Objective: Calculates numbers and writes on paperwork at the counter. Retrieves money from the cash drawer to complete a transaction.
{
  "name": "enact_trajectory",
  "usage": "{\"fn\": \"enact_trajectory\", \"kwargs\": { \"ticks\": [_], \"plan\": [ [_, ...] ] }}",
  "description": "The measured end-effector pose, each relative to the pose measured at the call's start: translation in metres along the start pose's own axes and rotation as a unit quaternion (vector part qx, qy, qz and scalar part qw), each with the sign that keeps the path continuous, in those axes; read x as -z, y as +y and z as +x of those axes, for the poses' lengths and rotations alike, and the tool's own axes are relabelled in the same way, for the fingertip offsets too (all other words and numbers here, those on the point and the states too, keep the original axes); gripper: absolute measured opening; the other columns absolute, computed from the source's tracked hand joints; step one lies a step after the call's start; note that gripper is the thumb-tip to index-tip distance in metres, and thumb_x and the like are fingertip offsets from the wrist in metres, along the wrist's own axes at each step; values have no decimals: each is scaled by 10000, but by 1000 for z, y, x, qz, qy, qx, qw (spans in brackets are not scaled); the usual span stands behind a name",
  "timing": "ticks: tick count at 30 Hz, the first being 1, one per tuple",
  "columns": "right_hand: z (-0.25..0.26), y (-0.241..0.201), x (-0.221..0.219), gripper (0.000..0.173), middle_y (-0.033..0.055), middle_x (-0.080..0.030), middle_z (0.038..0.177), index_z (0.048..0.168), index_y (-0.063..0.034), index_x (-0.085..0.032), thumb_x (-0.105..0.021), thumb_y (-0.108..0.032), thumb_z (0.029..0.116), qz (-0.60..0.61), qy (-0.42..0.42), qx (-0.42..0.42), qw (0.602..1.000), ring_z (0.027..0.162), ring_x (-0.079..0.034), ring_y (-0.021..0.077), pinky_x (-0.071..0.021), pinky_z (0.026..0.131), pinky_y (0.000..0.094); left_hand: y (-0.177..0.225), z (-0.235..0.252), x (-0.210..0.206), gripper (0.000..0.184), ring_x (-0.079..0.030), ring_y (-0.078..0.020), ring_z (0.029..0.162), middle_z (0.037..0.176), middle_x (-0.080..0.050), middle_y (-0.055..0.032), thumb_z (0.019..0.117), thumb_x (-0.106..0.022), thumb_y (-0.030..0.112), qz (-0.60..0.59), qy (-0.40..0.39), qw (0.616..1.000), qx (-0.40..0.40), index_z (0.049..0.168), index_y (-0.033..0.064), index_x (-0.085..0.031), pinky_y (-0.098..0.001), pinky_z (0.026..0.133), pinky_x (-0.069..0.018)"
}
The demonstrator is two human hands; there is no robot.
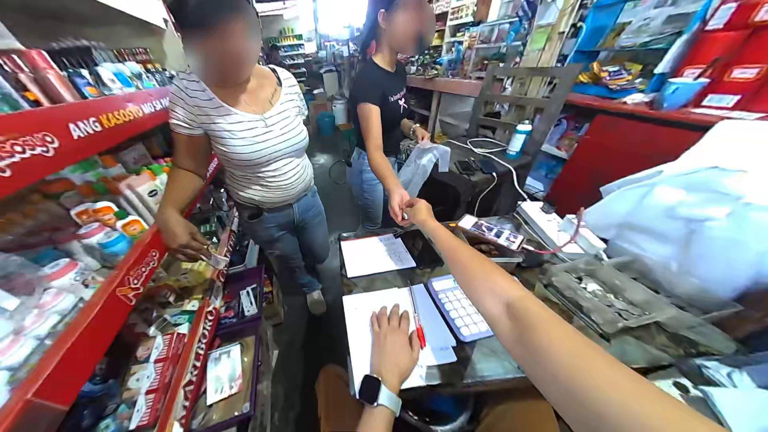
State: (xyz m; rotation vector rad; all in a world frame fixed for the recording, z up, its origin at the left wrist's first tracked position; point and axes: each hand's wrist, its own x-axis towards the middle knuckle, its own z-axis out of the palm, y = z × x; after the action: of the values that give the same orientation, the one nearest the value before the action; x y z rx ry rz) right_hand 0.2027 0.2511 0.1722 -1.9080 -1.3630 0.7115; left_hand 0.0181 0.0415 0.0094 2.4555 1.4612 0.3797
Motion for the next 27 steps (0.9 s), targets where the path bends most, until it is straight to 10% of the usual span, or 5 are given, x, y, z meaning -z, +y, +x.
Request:
{"fn": "enact_trajectory", "kwargs": {
  "ticks": [8,14,21,27],
  "plan": [
    [-64,44,5,282,247,-552,1405,1240,14,-662,-630,-153,1014,47,12,164,985,1313,-537,366,-457,1087,509,1,-2,-2,489,-398,-395,1467,1561,-489,-116,1036,-470,373,-12,17,1000,-8,1443,130,-590,-632,1210,-221],
    [-158,91,0,237,234,-696,1093,1210,22,-659,-554,-115,1048,-53,-77,146,985,970,-694,352,-552,886,543,1,-5,-1,487,-418,-419,1449,1539,-507,-154,1050,-444,362,-17,22,999,-21,1439,108,-590,-648,1196,-239],
    [-175,96,-68,499,259,-657,1208,1489,-46,-430,-457,-333,1082,-319,-157,42,934,1051,-678,459,-533,841,630,-3,-4,-7,441,-393,-387,1471,1558,-487,-124,1043,-437,310,0,29,999,-28,1391,118,-628,-638,1204,-223],
    [-180,98,-26,305,246,-715,1041,1228,-34,-700,-471,-137,1054,-228,-103,123,960,987,-695,438,-531,840,628,-4,-3,-8,468,-383,-390,1475,1570,-471,-125,1052,-423,323,9,29,999,-35,1443,124,-585,-632,1209,-217]
  ]
}}
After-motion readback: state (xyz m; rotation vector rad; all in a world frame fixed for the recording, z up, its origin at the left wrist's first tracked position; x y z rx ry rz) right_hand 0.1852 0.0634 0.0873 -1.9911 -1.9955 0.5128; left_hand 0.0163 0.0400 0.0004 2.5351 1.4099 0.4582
